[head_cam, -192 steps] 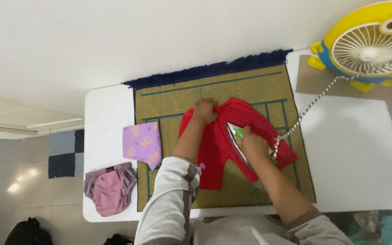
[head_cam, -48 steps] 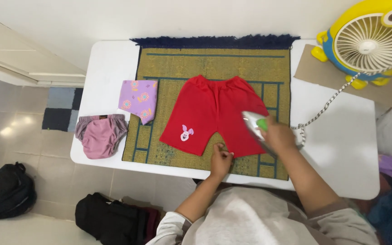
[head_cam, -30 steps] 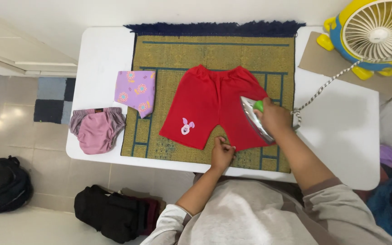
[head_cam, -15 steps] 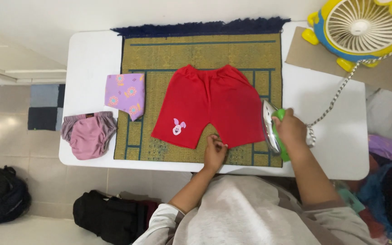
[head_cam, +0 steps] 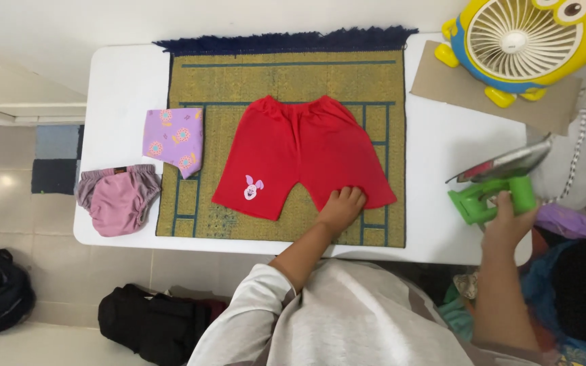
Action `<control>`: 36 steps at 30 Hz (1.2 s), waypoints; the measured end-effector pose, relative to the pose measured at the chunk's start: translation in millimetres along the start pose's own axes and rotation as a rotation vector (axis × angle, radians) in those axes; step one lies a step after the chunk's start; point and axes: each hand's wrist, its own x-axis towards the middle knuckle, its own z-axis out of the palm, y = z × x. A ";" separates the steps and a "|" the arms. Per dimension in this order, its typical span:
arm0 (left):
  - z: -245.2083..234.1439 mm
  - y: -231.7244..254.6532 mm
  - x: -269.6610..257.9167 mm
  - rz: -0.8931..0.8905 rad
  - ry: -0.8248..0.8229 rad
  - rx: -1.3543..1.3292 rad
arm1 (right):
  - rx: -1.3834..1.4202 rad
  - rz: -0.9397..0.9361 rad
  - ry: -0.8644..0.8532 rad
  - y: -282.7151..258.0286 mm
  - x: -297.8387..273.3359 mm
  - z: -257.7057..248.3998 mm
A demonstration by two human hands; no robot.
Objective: Ironing and folding red children's shorts on a table.
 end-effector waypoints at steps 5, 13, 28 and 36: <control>8.6 4.2 11.8 -0.022 -0.008 0.042 | 0.100 -0.085 0.101 27.1 -23.5 -11.3; 34.3 -11.4 11.8 -0.143 0.105 -0.226 | -0.026 -0.094 0.149 48.1 -59.3 -24.0; 26.1 -105.5 -71.4 -1.012 0.990 -2.162 | -0.228 0.350 0.282 73.7 -151.5 -18.6; 17.5 -113.5 -131.2 -0.896 1.033 -2.179 | -0.452 0.287 -0.291 80.9 -161.5 34.3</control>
